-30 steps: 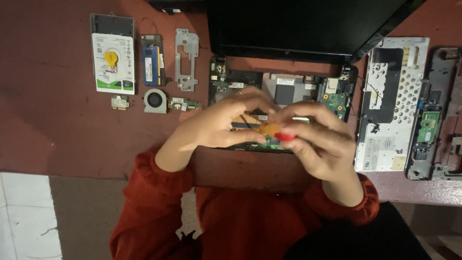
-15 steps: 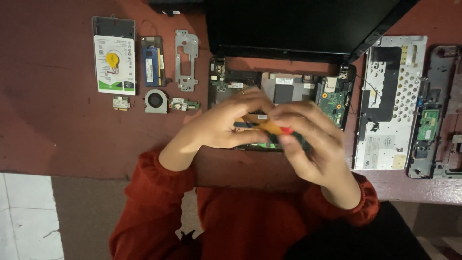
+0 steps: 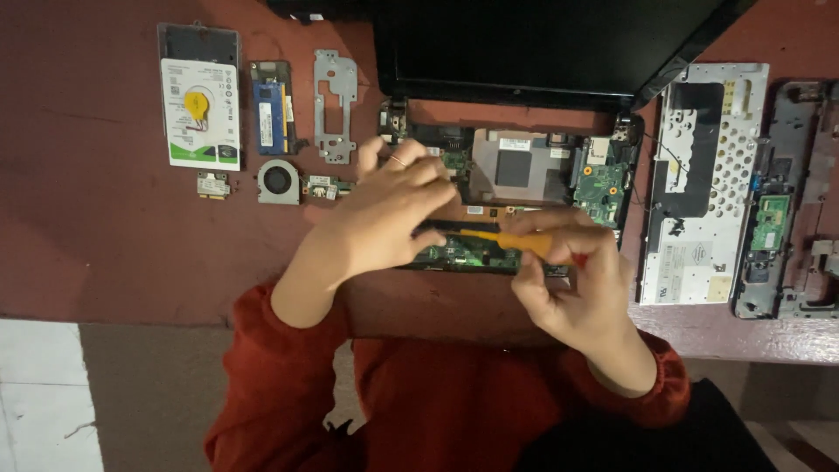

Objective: Disassembling a laptop by removing internal screws and components using a screwdriver.

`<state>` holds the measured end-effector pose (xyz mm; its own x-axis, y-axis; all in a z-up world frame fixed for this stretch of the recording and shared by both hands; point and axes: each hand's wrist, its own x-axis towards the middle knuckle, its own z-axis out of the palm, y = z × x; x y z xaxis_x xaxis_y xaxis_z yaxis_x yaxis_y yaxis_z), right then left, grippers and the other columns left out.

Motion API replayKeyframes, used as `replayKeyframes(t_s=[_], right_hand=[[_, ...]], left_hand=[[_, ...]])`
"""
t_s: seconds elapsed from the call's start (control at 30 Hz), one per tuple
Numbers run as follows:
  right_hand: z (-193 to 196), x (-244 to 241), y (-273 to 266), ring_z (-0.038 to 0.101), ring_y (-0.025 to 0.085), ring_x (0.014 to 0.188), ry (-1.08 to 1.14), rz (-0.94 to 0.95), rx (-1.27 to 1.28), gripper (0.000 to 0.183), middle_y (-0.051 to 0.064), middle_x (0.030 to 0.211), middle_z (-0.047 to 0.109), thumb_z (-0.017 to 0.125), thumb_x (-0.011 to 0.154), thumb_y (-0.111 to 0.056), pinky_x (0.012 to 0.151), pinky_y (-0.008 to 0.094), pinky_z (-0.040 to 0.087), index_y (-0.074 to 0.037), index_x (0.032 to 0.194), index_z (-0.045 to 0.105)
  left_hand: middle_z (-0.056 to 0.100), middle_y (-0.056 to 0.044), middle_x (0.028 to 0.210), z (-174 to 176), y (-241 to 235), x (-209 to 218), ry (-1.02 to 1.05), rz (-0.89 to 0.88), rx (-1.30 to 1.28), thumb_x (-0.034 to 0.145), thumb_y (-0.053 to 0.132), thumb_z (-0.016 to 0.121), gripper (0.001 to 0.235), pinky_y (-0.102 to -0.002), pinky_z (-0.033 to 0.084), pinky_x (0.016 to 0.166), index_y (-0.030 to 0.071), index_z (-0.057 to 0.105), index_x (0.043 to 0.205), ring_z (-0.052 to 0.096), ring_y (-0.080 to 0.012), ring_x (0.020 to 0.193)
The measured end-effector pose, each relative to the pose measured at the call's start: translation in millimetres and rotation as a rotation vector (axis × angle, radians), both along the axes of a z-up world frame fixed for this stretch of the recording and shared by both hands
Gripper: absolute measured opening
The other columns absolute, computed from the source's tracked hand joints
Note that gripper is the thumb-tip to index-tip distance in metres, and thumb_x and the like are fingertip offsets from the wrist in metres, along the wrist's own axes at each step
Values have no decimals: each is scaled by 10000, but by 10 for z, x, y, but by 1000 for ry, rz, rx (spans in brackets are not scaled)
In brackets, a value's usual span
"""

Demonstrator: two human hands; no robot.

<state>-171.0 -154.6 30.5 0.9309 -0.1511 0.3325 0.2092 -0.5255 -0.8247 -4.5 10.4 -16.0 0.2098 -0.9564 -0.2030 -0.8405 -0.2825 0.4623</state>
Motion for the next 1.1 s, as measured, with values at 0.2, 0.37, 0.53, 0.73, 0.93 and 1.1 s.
replayKeyframes(t_s=[0.2, 0.37, 0.53, 0.73, 0.93, 1.1], right_hand=[[-182, -53, 115, 670, 376, 924, -89, -129, 61, 353, 198, 962, 598, 576, 868, 117, 705, 399, 590, -67, 883, 276], [-103, -36, 109, 680, 403, 905, -84, -149, 39, 340, 204, 936, 599, 571, 863, 131, 699, 440, 602, -49, 884, 283], [-55, -28, 97, 686, 405, 924, -91, -157, 39, 330, 199, 932, 599, 561, 872, 127, 703, 436, 609, -58, 884, 287], [-102, -21, 89, 690, 424, 929, -137, -151, 50, 345, 201, 937, 595, 566, 873, 143, 705, 450, 608, -49, 882, 280], [-124, -49, -107, 671, 250, 909, -344, -78, 230, 305, 143, 1007, 559, 566, 966, -16, 743, 368, 690, -155, 1065, 313], [-30, -44, -140, 648, 303, 890, -180, -273, 20, 307, 224, 991, 564, 553, 1001, -137, 751, 408, 628, -117, 1081, 258]], left_hand=[[624, -48, 997, -11, -39, -90, -80, 13, -98, 757, 319, 784, 290, -566, 148, 967, 94, 693, 915, 376, -249, 1144], [649, -63, 987, 16, -37, -88, -44, 29, -122, 772, 282, 781, 241, -573, 135, 983, 71, 711, 864, 393, -249, 1146], [655, -59, 954, 30, -55, -90, -33, 55, -178, 760, 279, 796, 226, -572, 137, 987, 70, 722, 805, 407, -247, 1126], [612, 0, 869, -200, -34, -61, -75, 58, -335, 803, 243, 770, 158, -555, 189, 961, 112, 705, 742, 437, -216, 1079], [667, 82, 1003, 104, 311, -99, -139, 213, -320, 956, 277, 612, 159, -456, 164, 1012, 241, 742, 872, 472, -209, 1131], [653, 107, 1005, -64, 1018, -231, -348, 592, -496, 973, 225, 620, 61, -408, 136, 1092, 270, 653, 949, 565, -171, 1066]])
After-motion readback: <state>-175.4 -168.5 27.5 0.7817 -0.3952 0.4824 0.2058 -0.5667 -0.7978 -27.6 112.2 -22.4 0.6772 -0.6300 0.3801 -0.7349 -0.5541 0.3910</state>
